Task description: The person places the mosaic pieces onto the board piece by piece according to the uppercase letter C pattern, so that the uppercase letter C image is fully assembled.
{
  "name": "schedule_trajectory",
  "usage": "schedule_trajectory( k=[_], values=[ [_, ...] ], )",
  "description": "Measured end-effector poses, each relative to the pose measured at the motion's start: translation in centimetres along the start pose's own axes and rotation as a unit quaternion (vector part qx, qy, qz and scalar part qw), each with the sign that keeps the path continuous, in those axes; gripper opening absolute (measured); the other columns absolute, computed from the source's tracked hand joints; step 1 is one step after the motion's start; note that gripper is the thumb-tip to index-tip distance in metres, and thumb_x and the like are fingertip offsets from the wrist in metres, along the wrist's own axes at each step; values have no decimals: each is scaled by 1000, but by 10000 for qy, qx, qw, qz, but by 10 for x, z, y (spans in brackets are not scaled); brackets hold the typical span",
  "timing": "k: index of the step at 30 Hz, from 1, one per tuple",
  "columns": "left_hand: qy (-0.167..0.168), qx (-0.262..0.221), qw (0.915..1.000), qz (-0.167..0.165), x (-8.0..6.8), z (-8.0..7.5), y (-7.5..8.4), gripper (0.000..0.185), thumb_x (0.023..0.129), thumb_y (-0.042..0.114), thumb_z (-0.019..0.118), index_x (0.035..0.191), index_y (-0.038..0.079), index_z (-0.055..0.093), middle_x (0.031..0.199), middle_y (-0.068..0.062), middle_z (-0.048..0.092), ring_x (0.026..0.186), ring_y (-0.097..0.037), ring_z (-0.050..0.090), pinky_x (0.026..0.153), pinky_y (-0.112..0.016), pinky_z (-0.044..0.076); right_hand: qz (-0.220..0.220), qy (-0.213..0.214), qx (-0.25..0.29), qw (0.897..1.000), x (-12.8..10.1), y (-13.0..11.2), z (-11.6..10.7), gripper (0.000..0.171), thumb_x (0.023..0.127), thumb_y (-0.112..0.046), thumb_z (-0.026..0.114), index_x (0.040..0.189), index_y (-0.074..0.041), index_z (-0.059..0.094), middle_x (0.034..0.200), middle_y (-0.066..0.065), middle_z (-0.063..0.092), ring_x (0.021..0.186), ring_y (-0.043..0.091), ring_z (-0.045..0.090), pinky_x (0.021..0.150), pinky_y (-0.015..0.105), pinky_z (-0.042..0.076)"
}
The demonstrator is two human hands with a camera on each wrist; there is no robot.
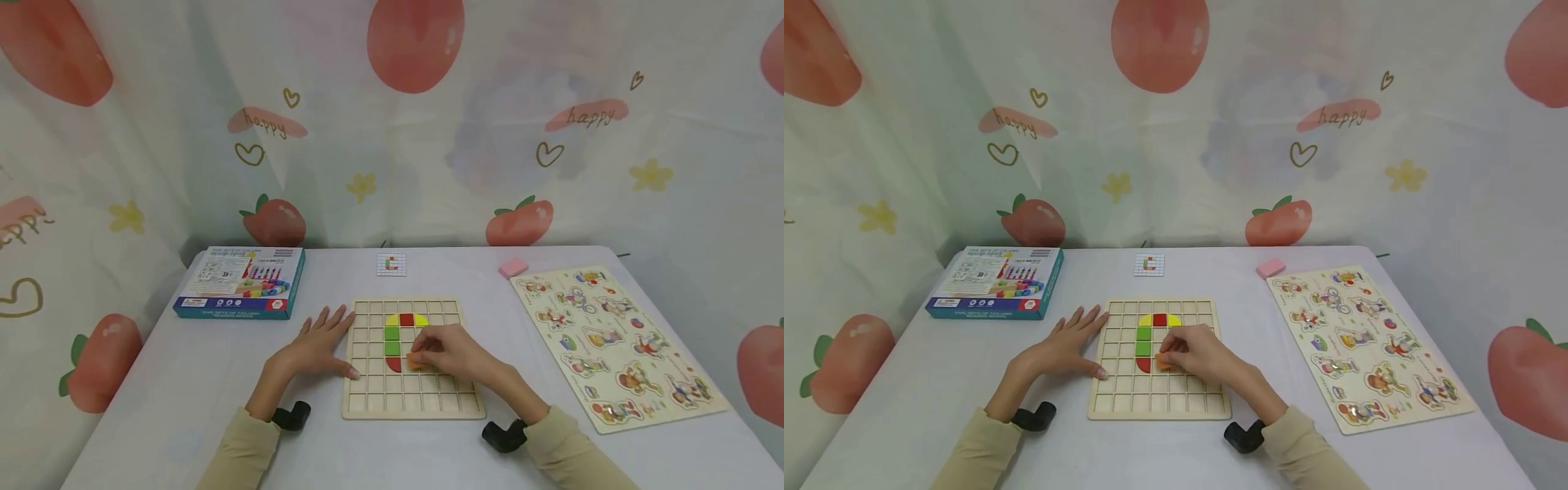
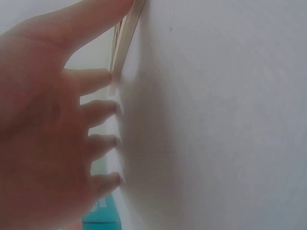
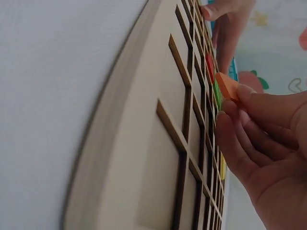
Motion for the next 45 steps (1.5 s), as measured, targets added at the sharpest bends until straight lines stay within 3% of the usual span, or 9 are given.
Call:
schedule_trajectory(
  k=[6, 11, 16, 20, 31, 40, 45],
  values=[
    [2, 40, 10000, 18, 1, 1, 3, 116, 75, 55, 86, 165, 17, 24, 174, -8, 10, 160, -38, -3, 127, -64, -2, 51, 15, -343, 9994, 4, -8, 7, 3, 91, -7, 78, 92, -10, 75, 86, -5, 68, 75, 5, 57, 68, 20, 52],
    [-2, 53, 10000, 4, 1, 1, 3, 115, 76, 53, 87, 165, 15, 24, 174, -9, 10, 160, -39, -3, 126, -64, -2, -110, 59, -447, 9989, 0, -13, 4, 10, 91, -9, 77, 101, -8, 78, 93, -4, 71, 82, 5, 60, 73, 21, 54],
    [-72, 127, 9999, -47, 0, 2, 2, 116, 77, 52, 86, 165, 15, 22, 174, -9, 8, 160, -39, -4, 127, -63, -3, -261, 168, -349, 9989, -14, -9, -7, 13, 93, -10, 76, 107, -10, 76, 102, -3, 75, 90, 6, 64, 81, 25, 58],
    [-18, 83, 10000, -10, -1, 0, 3, 116, 76, 53, 86, 165, 15, 23, 174, -10, 9, 160, -40, -3, 126, -65, -3, -262, 414, -333, 9982, -28, 0, -23, 13, 93, -7, 74, 106, -10, 76, 100, -4, 74, 84, 5, 62, 76, 23, 56],
    [21, 59, 10000, 43, -2, 0, 3, 116, 75, 54, 86, 165, 15, 24, 174, -10, 10, 160, -40, -2, 126, -65, -2, 237, 947, -674, 9929, -69, 41, -59, 15, 89, -6, 78, 103, -11, 74, 87, -8, 67, 70, 2, 51, 61, 20, 46],
    [27, 3, 10000, 47, -2, -1, 1, 116, 76, 54, 86, 165, 14, 24, 174, -10, 10, 160, -40, -3, 126, -66, -2, 834, 679, -882, 9903, -81, 64, -64, 26, 84, -19, 85, 105, -9, 73, 90, -5, 64, 73, 7, 48, 62, 21, 43],
    [14, -11, 10000, 50, -1, 0, 1, 117, 75, 55, 86, 165, 15, 24, 174, -10, 9, 160, -40, -4, 125, -66, -3, 924, 666, -915, 9893, -79, 66, -61, 19, 84, -15, 84, 98, -9, 72, 84, -4, 59, 72, 8, 47, 61, 22, 41]
  ],
)
Point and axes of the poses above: each hand's wrist, its own x-axis towards the middle knuckle, its own z-axis out of the palm, y = z × x, the point moved 10 cm from there along x, towards the middle knuckle
